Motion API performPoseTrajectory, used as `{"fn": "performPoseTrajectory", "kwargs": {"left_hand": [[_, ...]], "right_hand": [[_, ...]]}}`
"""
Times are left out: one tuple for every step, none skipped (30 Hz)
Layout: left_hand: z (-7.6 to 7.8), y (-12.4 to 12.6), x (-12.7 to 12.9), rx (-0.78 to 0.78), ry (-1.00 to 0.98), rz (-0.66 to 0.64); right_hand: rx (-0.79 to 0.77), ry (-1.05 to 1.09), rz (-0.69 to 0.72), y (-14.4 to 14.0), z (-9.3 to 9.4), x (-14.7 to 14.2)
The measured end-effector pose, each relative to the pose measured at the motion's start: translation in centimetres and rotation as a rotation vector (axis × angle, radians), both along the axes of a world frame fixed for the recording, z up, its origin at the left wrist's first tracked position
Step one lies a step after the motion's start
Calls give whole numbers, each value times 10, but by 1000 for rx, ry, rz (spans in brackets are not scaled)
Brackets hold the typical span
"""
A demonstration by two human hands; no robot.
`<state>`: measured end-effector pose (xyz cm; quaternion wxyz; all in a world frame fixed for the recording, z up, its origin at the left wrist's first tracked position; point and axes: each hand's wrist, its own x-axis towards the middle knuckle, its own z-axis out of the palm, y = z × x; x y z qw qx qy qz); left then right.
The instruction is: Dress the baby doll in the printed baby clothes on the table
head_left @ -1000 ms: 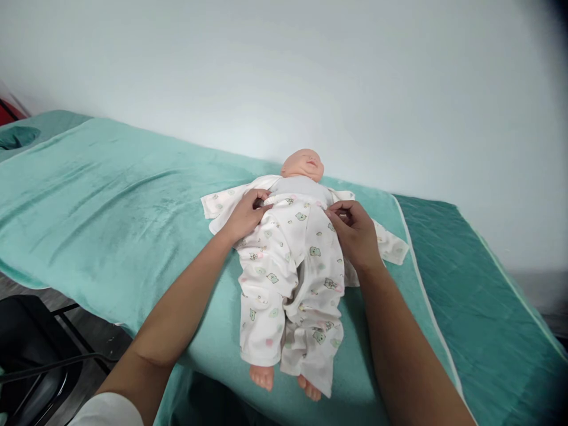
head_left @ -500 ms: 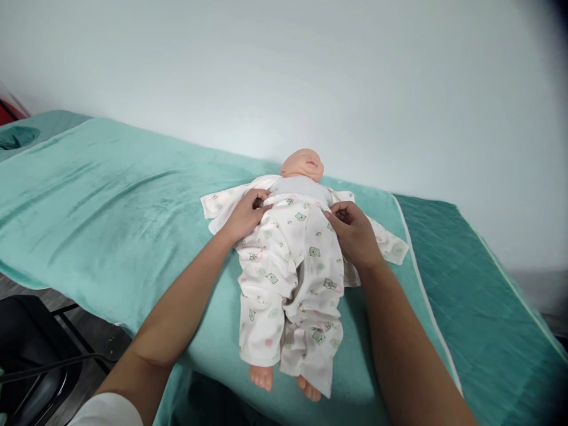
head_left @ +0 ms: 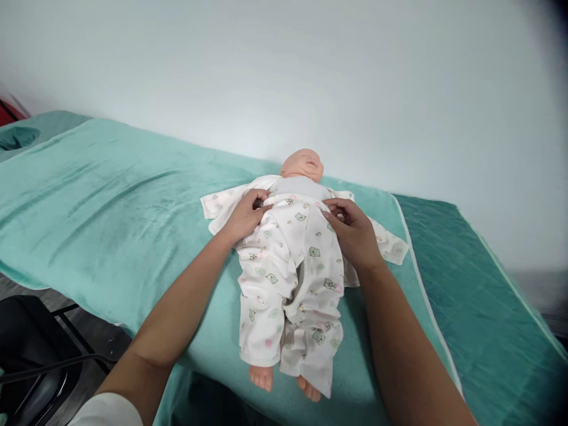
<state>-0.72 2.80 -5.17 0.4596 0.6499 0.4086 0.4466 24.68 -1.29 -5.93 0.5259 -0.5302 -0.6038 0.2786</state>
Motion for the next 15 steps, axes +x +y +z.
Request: {"fn": "performPoseTrajectory", "kwargs": {"left_hand": [[0,0,0,0,-1,-1],[-1,0,0,1,-1,-1],[-1,0,0,0,-1,0],[-1,0,0,-2,0,0],[-1,0,0,-4,2,3],[-1,0,0,-7,4,5],[-1,0,0,-8,5,8],[0,0,0,-9,4,9],[0,0,0,-11,5,10],[0,0,1,-13,5,12],[0,0,1,-14,6,14],[0,0,1,-15,7,14],[0,0,1,-14,6,15],[0,0,1,-10,5,15],[0,0,1,-5,3,12]], "right_hand": [[-8,1,1,0,0,1],[-18,5,2,0,0,1],[-29,11,4,1,0,1],[-41,18,5,1,0,2],[-53,27,6,1,0,2],[-66,37,8,1,0,2],[-78,47,10,1,0,2],[-88,56,13,2,0,2],[-97,66,17,2,0,3],[-104,75,22,2,0,3],[-113,81,30,2,-1,3],[-123,85,39,2,-1,4],[-134,88,49,2,-1,4],[-145,91,60,2,-1,5],[-154,93,73,1,-1,5]]}}
